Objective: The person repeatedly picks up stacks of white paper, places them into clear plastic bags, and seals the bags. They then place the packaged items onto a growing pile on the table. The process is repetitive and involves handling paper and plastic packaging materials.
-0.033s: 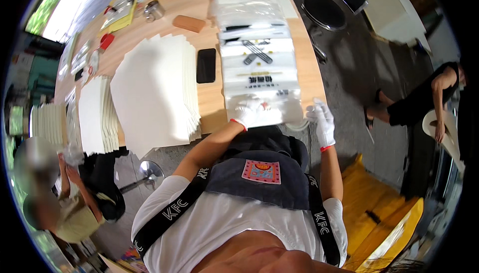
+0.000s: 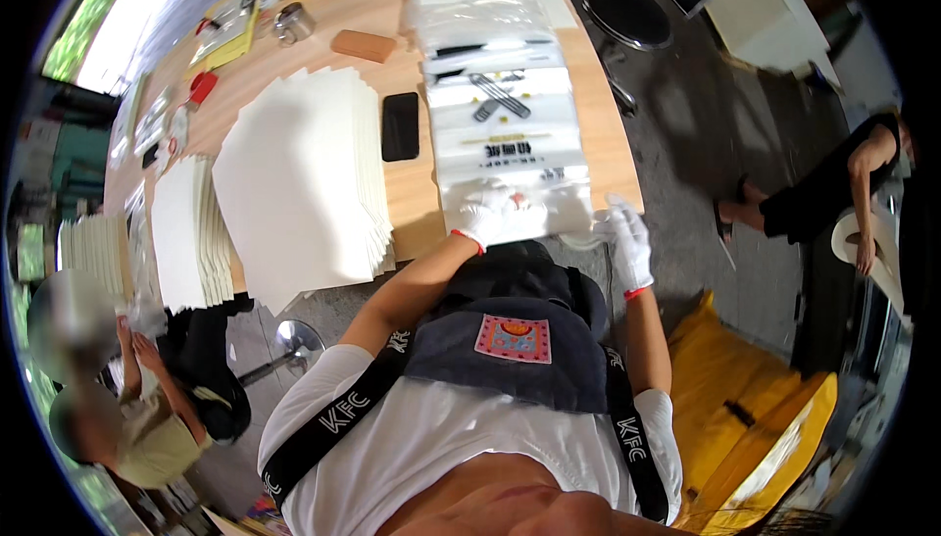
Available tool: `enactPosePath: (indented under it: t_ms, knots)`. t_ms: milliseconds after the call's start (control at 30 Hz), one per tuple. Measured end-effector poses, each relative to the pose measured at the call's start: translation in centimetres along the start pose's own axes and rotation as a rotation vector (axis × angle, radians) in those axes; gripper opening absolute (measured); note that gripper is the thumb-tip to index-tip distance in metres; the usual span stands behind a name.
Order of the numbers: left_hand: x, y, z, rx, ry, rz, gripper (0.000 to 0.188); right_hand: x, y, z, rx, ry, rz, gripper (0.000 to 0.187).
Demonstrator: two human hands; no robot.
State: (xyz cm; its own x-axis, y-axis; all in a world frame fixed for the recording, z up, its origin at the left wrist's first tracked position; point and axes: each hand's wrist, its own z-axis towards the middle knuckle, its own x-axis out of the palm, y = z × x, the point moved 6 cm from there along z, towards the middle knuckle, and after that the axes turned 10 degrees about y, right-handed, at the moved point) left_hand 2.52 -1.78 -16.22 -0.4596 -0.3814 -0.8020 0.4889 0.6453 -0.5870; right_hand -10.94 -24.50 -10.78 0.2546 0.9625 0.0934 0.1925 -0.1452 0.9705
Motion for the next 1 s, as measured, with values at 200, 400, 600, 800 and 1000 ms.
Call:
enactPosePath:
  t_ms: [200, 400, 600, 800, 1000]
  knots:
    - [-2.5, -1.7, -1.1, -0.064, -0.004, -0.494, 0.013, 9.3, -3.1, -5.0, 0.318, 0.257, 0.083, 0.034]
    - [-5.1, -3.5, -1.0, 0.001, -0.041, -0.278, 0.008, 11.7, -3.9, 3.4, -0.048, -0.004, -0.113, 0.036]
    - [-11.7, -4.7, 1.8, 0.093, -0.170, -1.639, 0.034, 5.0, -7.1, 3.3, -0.037, -0.040, -0.989, 0.051]
    - [-12.1, -7.1, 3.6, 0.104, 0.044, -0.917, 0.027, 7.5, -1.1, 0.9, 0.125, 0.252, -0.332, 0.047]
    - [-15.5, -13.1, 1.6, 0.214, 0.049, -0.705, 0.025, 13.3, 3.2, 9.0, -0.498, 0.050, -1.219, 0.054]
